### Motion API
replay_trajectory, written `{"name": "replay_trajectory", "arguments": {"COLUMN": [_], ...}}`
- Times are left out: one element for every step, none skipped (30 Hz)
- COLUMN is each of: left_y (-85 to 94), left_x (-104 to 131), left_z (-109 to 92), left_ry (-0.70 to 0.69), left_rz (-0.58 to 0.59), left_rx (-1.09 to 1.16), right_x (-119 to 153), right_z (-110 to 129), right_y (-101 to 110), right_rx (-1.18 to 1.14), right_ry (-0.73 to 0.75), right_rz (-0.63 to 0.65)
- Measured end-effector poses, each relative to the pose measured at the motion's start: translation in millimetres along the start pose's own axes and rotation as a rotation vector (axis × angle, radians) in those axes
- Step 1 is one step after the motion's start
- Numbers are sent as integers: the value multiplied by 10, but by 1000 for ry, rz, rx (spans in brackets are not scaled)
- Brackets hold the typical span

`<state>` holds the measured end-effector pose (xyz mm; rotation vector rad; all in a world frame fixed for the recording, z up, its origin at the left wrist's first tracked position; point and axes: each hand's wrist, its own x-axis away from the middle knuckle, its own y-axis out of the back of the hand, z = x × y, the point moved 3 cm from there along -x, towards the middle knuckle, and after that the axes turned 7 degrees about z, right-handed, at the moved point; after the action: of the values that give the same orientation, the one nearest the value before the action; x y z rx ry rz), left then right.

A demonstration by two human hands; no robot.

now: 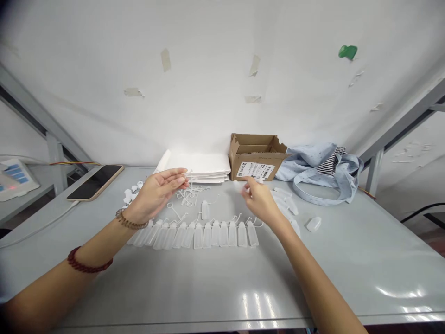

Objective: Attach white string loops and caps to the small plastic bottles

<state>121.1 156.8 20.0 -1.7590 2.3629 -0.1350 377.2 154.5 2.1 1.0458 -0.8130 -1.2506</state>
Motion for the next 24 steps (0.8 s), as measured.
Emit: {"name": "replay_trajectory", "arguments": {"left_y": [-22,-42,-62,-81,-99,-116,-135,-153,-171,-188,-203,-216,-226,-235,-243,-250,-255,-261,-266,-272,-278,-285,-292,-299], "left_x": [55,106,152,192,227,257,282,303,321,337,351,363,372,378,382,384,384,383,382,381,381,382,384,388], "left_z": [1,5,10,14,18,21,23,26,31,37,45,54,63,72,81,90,99,108,117,126,134,141,148,154], "left_ry": [0,-3,-9,-14,-19,-21,-18,-10,3,18,33,45,53,57,61,64,67,69,71,73,75,76,78,81], "left_rz": [13,26,40,55,69,86,105,129,152,174,194,210,221,228,235,241,246,248,251,253,256,259,262,264], "left_rx": [28,56,83,109,132,149,161,167,169,168,166,164,161,156,150,141,130,119,107,95,86,79,75,72], "right_x": [54,112,170,224,273,312,342,362,374,381,384,386,389,391,395,400,405,409,414,416,417,416,414,412], "right_z": [113,235,356,465,557,628,678,708,722,726,725,722,719,717,716,715,715,716,717,717,717,716,714,711], "right_y": [14,18,9,-8,-29,-51,-72,-91,-107,-121,-134,-144,-153,-159,-163,-164,-165,-165,-166,-169,-174,-179,-185,-191], "right_rx": [-152,-306,-422,-499,-542,-562,-572,-577,-580,-578,-570,-554,-531,-506,-484,-467,-455,-445,-437,-429,-420,-412,-406,-405], "right_ry": [65,149,232,296,349,388,412,425,429,430,430,434,441,451,463,474,485,496,507,516,523,527,530,531], "right_rz": [-14,-13,14,48,79,97,108,111,111,112,115,118,121,121,116,110,102,96,91,87,83,78,69,59]}}
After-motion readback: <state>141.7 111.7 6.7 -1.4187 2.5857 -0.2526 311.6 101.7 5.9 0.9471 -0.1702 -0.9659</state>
